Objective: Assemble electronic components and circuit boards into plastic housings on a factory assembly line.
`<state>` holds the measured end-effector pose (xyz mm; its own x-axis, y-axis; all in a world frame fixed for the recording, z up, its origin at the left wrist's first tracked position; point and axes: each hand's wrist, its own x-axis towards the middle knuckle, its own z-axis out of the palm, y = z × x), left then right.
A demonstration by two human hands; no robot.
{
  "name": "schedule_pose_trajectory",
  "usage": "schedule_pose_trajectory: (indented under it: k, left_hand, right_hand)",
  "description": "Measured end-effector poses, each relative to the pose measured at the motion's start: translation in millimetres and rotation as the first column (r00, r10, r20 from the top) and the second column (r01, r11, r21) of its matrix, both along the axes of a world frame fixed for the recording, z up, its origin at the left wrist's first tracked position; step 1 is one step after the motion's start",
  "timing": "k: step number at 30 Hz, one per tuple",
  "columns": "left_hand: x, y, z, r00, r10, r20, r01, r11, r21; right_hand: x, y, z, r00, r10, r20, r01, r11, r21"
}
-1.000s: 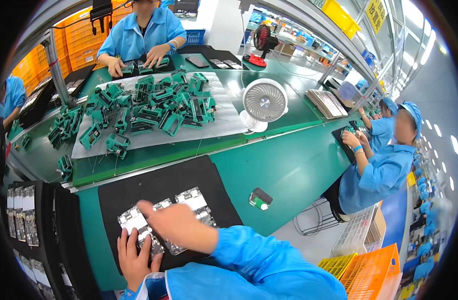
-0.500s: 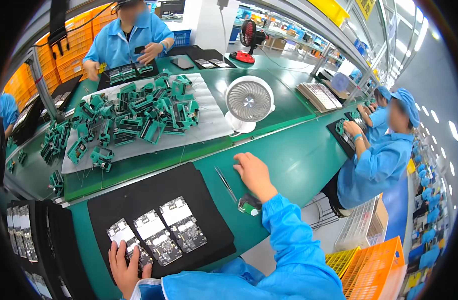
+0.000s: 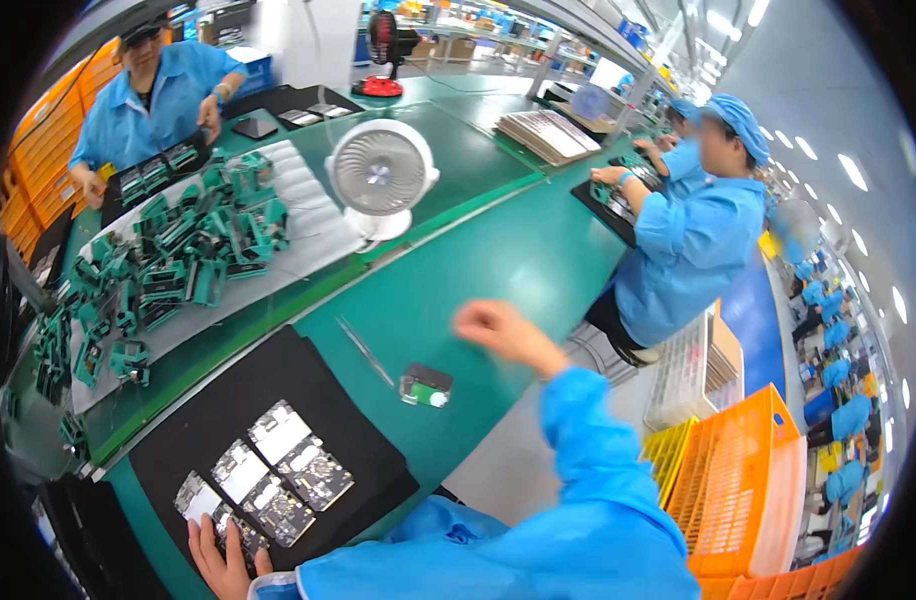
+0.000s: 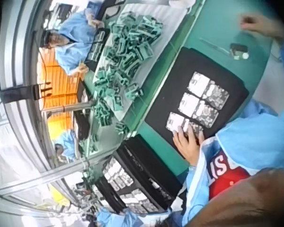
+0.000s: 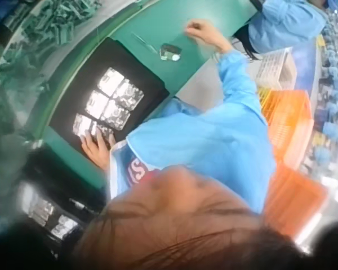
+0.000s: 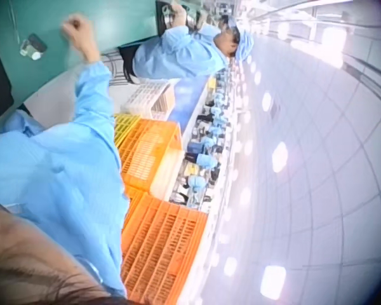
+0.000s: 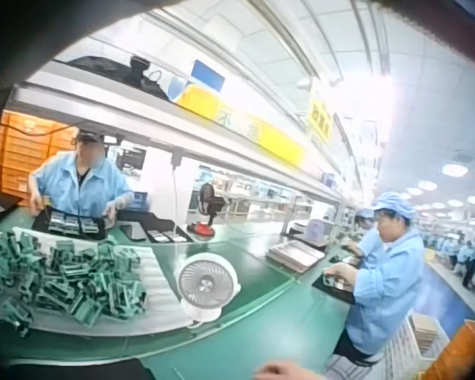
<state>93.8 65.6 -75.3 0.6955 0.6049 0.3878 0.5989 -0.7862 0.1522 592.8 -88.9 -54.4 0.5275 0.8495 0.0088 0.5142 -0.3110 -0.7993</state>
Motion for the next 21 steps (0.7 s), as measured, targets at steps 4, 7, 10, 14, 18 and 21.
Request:
schedule_pose_trajectory:
  k: [4,7,10,14,18,21]
  left_hand:
    - [7.4,-1.5,4.0,0.997,-0.002,0.074,0.006,0.999,-0.051]
    - [11.0,-7.1,9.7,0.997,0.050,0.061,-0.042,0.992,-0.119]
    - [6.2,-12.0,1.3,0.992,0.098,0.078,-0.079,0.973,-0.217]
    - [3.1,-9.7,16.0,0.994,0.100,0.049,-0.088,0.974,-0.208]
    - [3.0,6.7,45.9,0.995,0.095,0.011,-0.090,0.968,-0.235]
    - [21.6,29.8,81.9,0.990,0.133,0.047,-0.128,0.988,-0.084]
  right_hand:
    - [20.4,-105.5,24.9,0.679,0.176,0.712,0.511,0.582,-0.632]
    - [-4.2,-91.1,56.0,0.617,0.145,0.774,0.595,0.557,-0.579]
    - [-32.9,-15.7,52.3,0.789,0.109,0.605,0.169,0.908,-0.383]
    - [-87.9,114.3,48.6,0.723,0.401,0.562,-0.412,0.904,-0.114]
    - [-130.2,224.1,51.5,0.555,0.443,0.705,-0.632,0.775,0.011]
    - [-142.4,294.4,46.9,0.536,0.186,0.823,-0.628,0.740,0.242]
